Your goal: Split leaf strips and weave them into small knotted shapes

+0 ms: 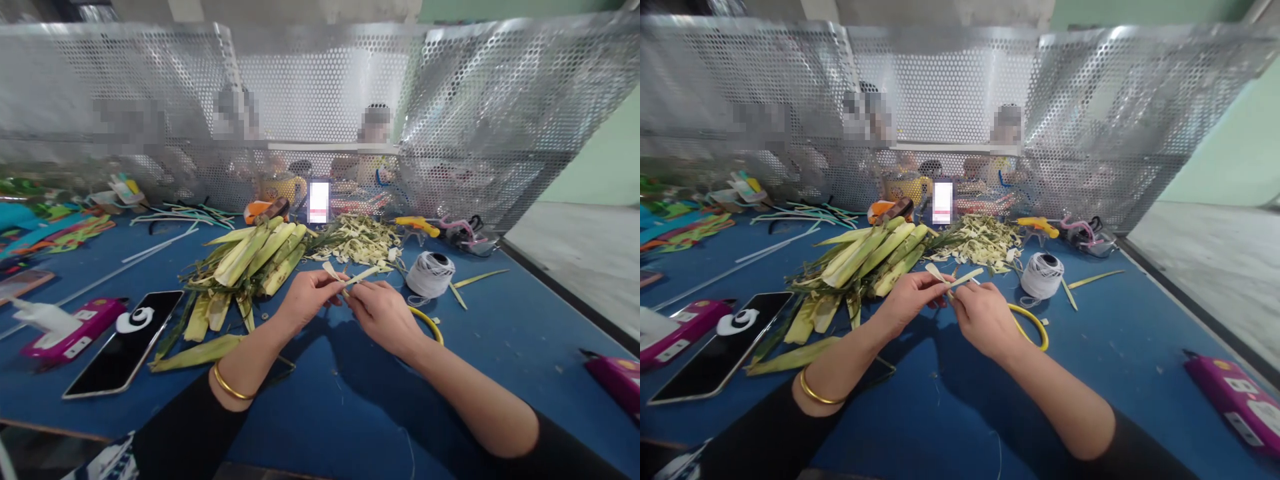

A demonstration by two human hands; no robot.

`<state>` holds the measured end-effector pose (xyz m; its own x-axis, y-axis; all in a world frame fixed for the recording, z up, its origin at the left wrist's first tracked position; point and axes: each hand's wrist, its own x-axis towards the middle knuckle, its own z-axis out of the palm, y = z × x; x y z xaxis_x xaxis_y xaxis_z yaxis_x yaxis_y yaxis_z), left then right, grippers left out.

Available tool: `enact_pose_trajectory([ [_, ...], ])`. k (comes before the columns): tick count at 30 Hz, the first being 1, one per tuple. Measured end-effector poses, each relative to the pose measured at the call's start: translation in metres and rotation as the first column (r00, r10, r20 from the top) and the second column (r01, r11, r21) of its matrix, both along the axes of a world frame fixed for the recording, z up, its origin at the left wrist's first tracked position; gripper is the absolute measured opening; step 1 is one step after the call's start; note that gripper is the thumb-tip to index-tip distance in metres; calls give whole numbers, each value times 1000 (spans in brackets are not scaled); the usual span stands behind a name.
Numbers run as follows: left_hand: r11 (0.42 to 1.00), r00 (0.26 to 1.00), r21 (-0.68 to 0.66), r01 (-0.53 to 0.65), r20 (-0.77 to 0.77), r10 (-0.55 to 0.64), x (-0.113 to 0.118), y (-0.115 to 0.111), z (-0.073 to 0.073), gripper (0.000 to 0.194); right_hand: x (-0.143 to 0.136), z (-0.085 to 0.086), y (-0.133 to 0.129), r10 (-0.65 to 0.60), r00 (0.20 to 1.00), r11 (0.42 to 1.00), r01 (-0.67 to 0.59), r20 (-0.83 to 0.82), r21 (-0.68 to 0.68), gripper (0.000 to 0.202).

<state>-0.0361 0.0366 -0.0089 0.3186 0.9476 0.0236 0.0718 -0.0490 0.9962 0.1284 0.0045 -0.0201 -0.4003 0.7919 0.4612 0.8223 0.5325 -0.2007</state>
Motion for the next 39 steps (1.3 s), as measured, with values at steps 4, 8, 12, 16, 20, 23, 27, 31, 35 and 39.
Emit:
enact_pose_trajectory([
  [4,999,997,-25,-48,-55,47,1,0,0,15,-2,-1,-1,-23,999,999,21,-46,-31,26],
  [8,998,996,-11,-66,-54,66,3,-1,-2,15,-5,-2,-3,9,998,1000,-9,-65,4,28],
  [12,999,999,17,-45,-25,46,4,-1,-5,20,-7,5,-7,116,992,993,-114,-50,36,30],
  [16,972,986,-226,-59,137,92,1,-1,0,23,5,14,-8,39,976,998,-49,-213,-45,36],
  [20,873,937,-478,96,339,82,-2,-4,8,21,21,11,-7,-106,874,992,58,-474,-114,23],
  [23,824,913,-542,167,400,79,0,-8,11,11,20,2,-8,-97,829,975,-32,-551,-221,21],
  [27,792,915,-577,199,399,61,4,-13,12,7,9,-4,-11,-25,809,968,-128,-587,-217,15],
  [31,826,948,-531,188,317,-12,4,-19,11,17,4,-4,-13,24,869,989,-93,-494,-116,21],
  [35,901,984,-420,110,175,-39,2,-26,9,30,2,-2,-17,35,962,995,-59,-270,-80,26],
  [39,919,995,-391,40,100,-1,-4,-34,10,38,7,-2,-26,56,989,991,-71,-136,-115,12],
])
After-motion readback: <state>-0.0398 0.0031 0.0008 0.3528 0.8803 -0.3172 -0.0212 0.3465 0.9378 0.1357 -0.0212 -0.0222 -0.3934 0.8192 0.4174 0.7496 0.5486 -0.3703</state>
